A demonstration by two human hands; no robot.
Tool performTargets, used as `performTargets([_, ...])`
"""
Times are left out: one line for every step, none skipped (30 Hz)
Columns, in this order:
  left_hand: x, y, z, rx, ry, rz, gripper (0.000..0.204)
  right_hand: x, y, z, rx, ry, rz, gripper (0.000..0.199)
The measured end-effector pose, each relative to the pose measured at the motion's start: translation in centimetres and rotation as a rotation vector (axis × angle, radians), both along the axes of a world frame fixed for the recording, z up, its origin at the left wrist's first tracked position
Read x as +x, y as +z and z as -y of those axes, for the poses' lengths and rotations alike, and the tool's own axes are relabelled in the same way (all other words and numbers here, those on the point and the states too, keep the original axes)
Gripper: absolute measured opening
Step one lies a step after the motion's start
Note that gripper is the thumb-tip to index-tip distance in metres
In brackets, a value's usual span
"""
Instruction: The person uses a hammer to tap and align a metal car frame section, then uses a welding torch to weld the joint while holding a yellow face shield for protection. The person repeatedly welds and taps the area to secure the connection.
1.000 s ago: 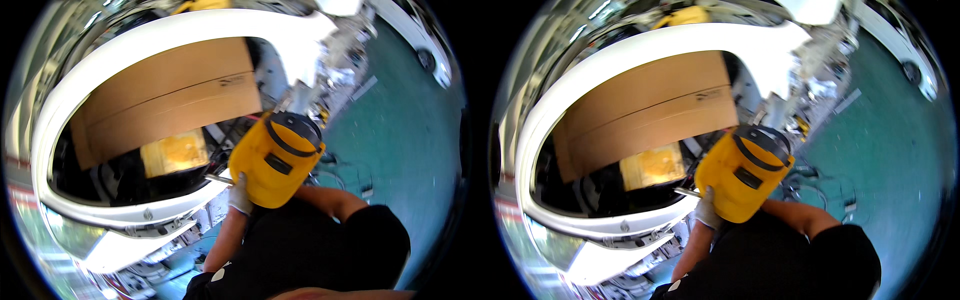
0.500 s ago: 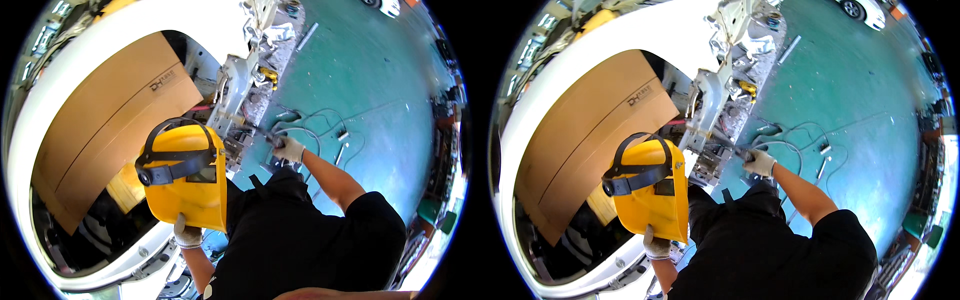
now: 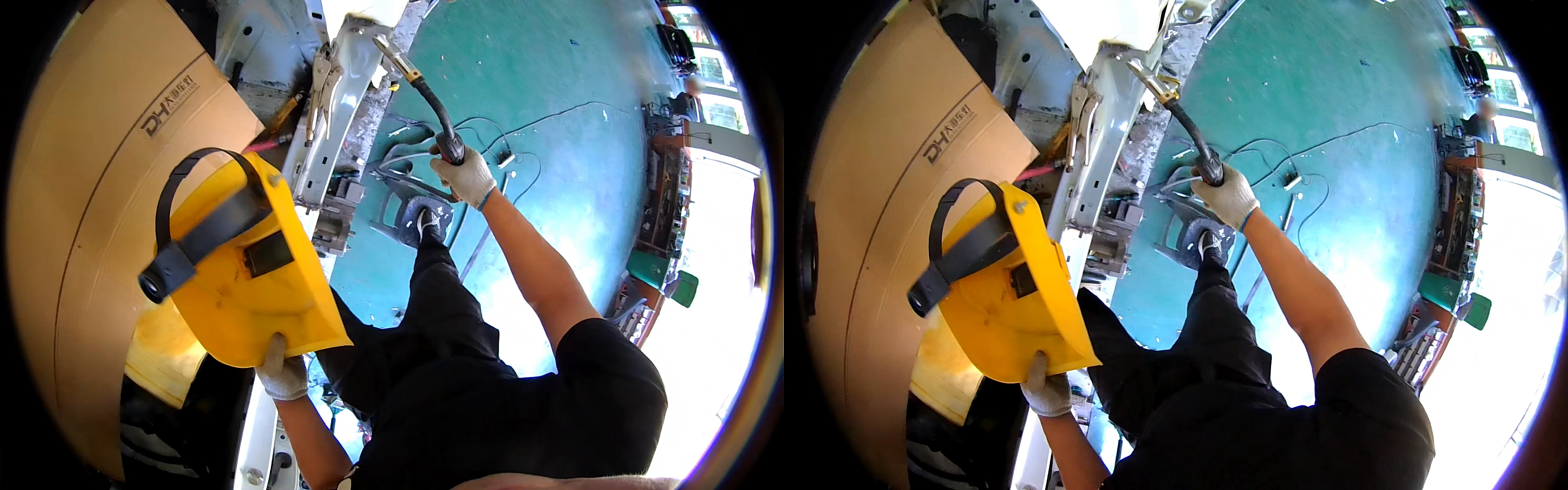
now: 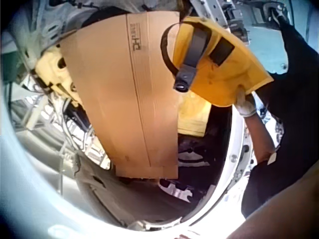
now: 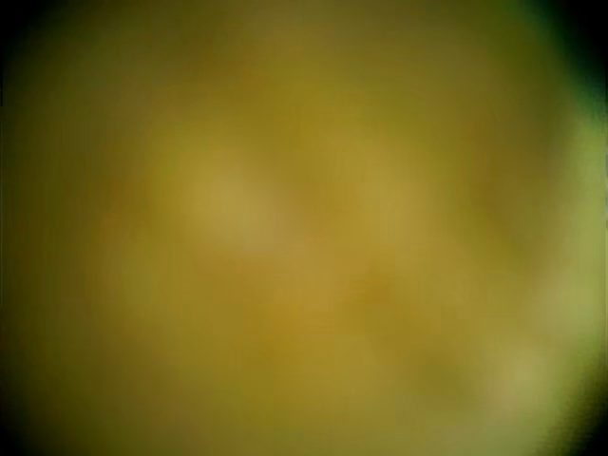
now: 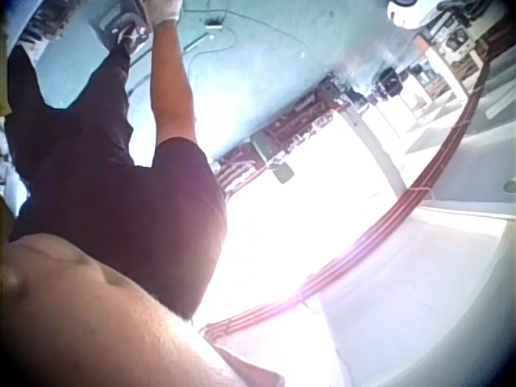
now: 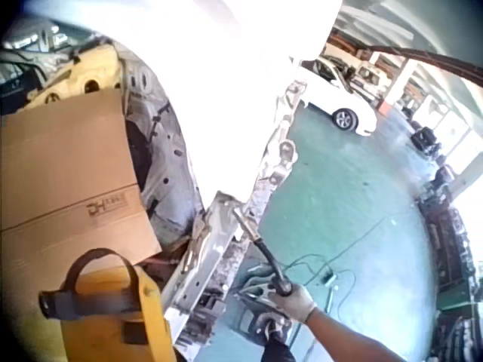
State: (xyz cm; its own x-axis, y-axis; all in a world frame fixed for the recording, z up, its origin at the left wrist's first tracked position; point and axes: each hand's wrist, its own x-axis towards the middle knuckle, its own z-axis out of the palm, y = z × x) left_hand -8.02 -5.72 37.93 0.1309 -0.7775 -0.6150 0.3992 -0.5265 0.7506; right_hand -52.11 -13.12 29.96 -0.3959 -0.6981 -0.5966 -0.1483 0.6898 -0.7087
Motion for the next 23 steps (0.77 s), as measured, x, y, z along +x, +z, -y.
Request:
performTargets([0.2, -0.7, 0.0, 0.015, 0.002, -0.039, 0.062, 0.2, -0.2, 0.5, -0.009, -0.005, -0.014, 0.035])
performTargets([0.2, -1.4, -0.1, 0.011, 0.016, -0.040, 0.061, 0.4, -0.2, 1.0, -0.014, -0.014, -0.007, 0.034])
performTargets([0.1, -2.0, -0.3, 0.006, 0.028, -0.042, 0.061, 0.4, -0.2, 1.4, -0.020, -0.024, 0.000, 0.033])
performTargets([-0.1, -2.6, -0.5, 0.001, 0.040, -0.044, 0.061, 0.3, -0.4, 1.6, -0.025, -0.035, 0.006, 0.033])
performTargets([-0.2, -2.9, -0.6, 0.010, 0.041, -0.044, 0.061, 0.4, -0.5, 1.6, -0.021, -0.050, 0.018, 0.031])
performTargets([-0.3, -3.1, -0.6, 0.020, 0.041, -0.044, 0.061, 0.5, -0.6, 1.6, -0.031, -0.054, -0.006, 0.031])
performTargets([-0.4, -3.3, -0.7, 0.030, 0.041, -0.044, 0.061, 0.7, -0.6, 1.6, -0.041, -0.057, -0.031, 0.030])
performTargets([-0.3, -3.5, -0.8, 0.033, 0.040, -0.044, 0.061, 1.0, -0.5, 1.7, -0.054, -0.058, -0.051, 0.030])
performTargets([-0.3, -3.8, -0.8, 0.036, 0.039, -0.044, 0.062, 1.4, -0.2, 1.7, -0.045, -0.094, -0.027, 0.030])
performTargets([-0.3, -4.0, -0.9, 0.039, 0.038, -0.044, 0.063, 1.5, -0.4, 1.5, -0.057, -0.092, -0.048, 0.030])
performTargets([-0.4, -3.9, -0.7, 0.032, 0.037, -0.038, 0.062, 1.7, -0.4, 1.5, -0.072, -0.090, -0.067, 0.029])
performTargets([-0.7, -3.7, -0.3, 0.026, 0.035, -0.032, 0.061, 2.0, -0.2, 1.5, -0.086, -0.090, -0.087, 0.029])
performTargets([-1.0, -3.7, 0.0, 0.020, 0.032, -0.026, 0.060, 2.1, 0.3, 1.4, -0.054, -0.084, -0.113, 0.029])
performTargets([-1.1, -3.7, 0.3, -0.017, -0.020, 0.042, 0.058, 2.1, 0.3, 1.3, -0.060, -0.074, -0.154, 0.029])
performTargets([-1.3, -3.8, 0.6, -0.054, -0.074, 0.109, 0.057, 1.9, 0.0, 1.0, -0.065, -0.067, -0.194, 0.029])
performTargets([-1.7, -4.0, 1.1, -0.088, -0.096, 0.104, 0.053, 1.7, -0.1, 0.8, -0.069, -0.061, -0.234, 0.029])
performTargets([-2.1, -4.1, 1.6, -0.120, -0.119, 0.098, 0.049, 1.7, -0.1, 0.5, -0.093, -0.066, -0.232, 0.028])
performTargets([-2.8, -4.3, 2.5, -0.155, -0.107, 0.021, 0.044, 1.8, -0.1, 0.4, -0.122, -0.070, -0.228, 0.027])
performTargets([-3.8, -4.5, 3.2, -0.177, -0.080, -0.046, 0.042, 1.9, 0.0, 0.4, -0.152, -0.068, -0.222, 0.026])
performTargets([-4.8, -4.7, 4.0, -0.197, -0.056, -0.115, 0.040, 2.0, 0.3, 0.6, -0.118, -0.069, -0.218, 0.027])
performTargets([-6.3, -4.7, 4.5, -0.202, -0.022, -0.175, 0.039, 2.1, 0.7, 0.6, -0.082, -0.071, -0.212, 0.027])
performTargets([-7.2, -4.9, 4.8, -0.207, 0.011, -0.235, 0.039, 2.1, 1.2, 0.7, -0.047, -0.073, -0.206, 0.028])
performTargets([-7.6, -6.3, 4.5, -0.429, -0.234, 0.159, 0.040, 2.2, 1.4, 0.7, -0.053, -0.075, -0.201, 0.028])
